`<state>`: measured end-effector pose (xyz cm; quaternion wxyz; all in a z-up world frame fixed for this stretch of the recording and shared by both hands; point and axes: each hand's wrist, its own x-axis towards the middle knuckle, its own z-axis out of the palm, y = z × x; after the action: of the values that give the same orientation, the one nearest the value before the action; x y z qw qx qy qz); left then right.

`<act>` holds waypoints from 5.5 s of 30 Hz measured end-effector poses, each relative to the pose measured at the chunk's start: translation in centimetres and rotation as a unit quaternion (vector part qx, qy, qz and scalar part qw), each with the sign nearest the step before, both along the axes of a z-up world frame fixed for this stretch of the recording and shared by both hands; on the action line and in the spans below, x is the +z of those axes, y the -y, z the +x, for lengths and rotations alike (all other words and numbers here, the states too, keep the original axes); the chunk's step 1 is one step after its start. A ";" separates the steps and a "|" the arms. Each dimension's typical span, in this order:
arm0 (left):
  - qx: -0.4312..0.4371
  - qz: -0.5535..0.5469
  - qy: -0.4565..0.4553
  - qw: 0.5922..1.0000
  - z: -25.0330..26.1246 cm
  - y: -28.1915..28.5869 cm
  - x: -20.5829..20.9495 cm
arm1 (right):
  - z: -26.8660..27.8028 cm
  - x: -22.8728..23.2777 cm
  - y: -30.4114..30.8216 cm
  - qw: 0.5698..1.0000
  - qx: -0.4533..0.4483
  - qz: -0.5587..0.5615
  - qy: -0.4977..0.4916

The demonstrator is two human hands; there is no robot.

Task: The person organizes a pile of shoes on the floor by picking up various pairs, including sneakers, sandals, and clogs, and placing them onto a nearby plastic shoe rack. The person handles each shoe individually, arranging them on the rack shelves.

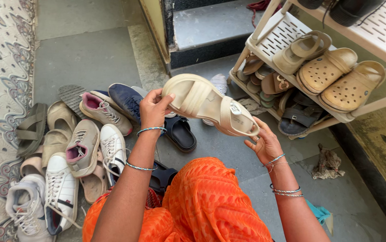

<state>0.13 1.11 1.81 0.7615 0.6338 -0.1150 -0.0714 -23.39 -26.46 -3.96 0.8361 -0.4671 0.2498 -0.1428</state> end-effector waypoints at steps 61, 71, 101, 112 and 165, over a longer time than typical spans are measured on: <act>-0.058 0.095 -0.228 0.967 -2.7 2.1 -2.6 | 15.0 -1.5 23.5 0.841 -0.218 -0.470 -0.152; -0.068 0.120 -0.237 0.962 -1.9 1.5 -3.1 | 18.4 1.0 27.4 0.544 -0.179 -0.746 -0.339; -0.067 0.123 -0.223 0.965 -1.7 1.8 -2.6 | 23.6 1.4 28.4 0.471 -0.070 -0.871 -0.121; -0.103 0.061 -0.200 0.972 -2.4 2.9 -2.4 | 16.5 -3.4 11.7 0.837 -0.041 -0.546 -0.014; -0.236 0.173 -0.055 0.955 -2.5 2.4 -0.6 | 15.7 -4.7 30.9 0.681 -0.260 -0.620 -0.288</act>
<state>-2.36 -1.34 1.17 0.6066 0.7061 -0.2046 -0.3026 -7.69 -57.39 -8.64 0.1705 -0.8132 0.4443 -0.3351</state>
